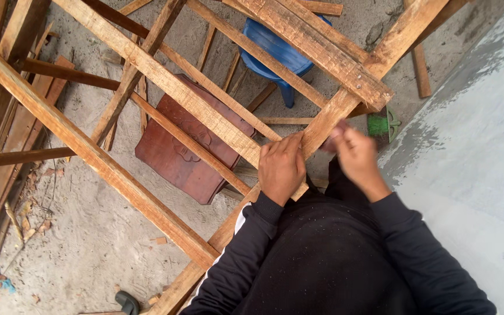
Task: The person sands the surface and edges of a wooden frame assembly using a small piece of sandpaper held by hand.
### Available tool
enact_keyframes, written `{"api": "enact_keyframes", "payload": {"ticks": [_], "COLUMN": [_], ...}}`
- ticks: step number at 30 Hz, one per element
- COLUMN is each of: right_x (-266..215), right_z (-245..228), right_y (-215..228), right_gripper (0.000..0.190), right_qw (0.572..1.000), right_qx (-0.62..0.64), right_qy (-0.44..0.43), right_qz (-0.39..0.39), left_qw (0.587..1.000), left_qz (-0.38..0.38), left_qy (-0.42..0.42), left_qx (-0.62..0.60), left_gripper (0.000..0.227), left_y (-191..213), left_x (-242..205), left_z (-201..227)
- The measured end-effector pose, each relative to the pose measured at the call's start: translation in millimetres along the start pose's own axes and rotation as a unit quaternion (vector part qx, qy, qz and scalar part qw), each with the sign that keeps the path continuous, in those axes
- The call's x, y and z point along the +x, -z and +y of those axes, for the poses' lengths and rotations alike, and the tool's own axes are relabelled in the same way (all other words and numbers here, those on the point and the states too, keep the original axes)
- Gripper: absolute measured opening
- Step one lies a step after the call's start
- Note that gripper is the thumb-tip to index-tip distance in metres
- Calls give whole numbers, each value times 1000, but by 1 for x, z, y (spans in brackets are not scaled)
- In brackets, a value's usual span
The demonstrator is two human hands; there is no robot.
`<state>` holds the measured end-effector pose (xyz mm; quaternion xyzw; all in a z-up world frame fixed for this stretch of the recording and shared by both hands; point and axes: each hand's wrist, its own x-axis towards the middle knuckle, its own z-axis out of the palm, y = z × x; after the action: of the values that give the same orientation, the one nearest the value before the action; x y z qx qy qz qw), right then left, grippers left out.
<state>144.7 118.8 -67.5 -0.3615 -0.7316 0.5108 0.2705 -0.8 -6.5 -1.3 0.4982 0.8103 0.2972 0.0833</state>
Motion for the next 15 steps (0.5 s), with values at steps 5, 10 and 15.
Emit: {"api": "enact_keyframes", "payload": {"ticks": [5, 10, 15], "right_x": [31, 62, 123], "right_z": [-42, -74, -74], "right_y": [31, 105, 104], "right_gripper": [15, 18, 19], "right_qw": [1000, 945, 848], "right_qx": [-12, -262, -361], "right_qy": [9, 191, 318], "right_qz": [0, 47, -222], "left_qw": [1000, 998, 996], "left_qz": [-6, -20, -19], "left_qy": [29, 56, 83], "left_qx": [-5, 0, 6], "left_gripper": [31, 28, 22], "left_y": [2, 3, -2], "left_x": [1, 2, 3], "left_z": [3, 3, 5]}}
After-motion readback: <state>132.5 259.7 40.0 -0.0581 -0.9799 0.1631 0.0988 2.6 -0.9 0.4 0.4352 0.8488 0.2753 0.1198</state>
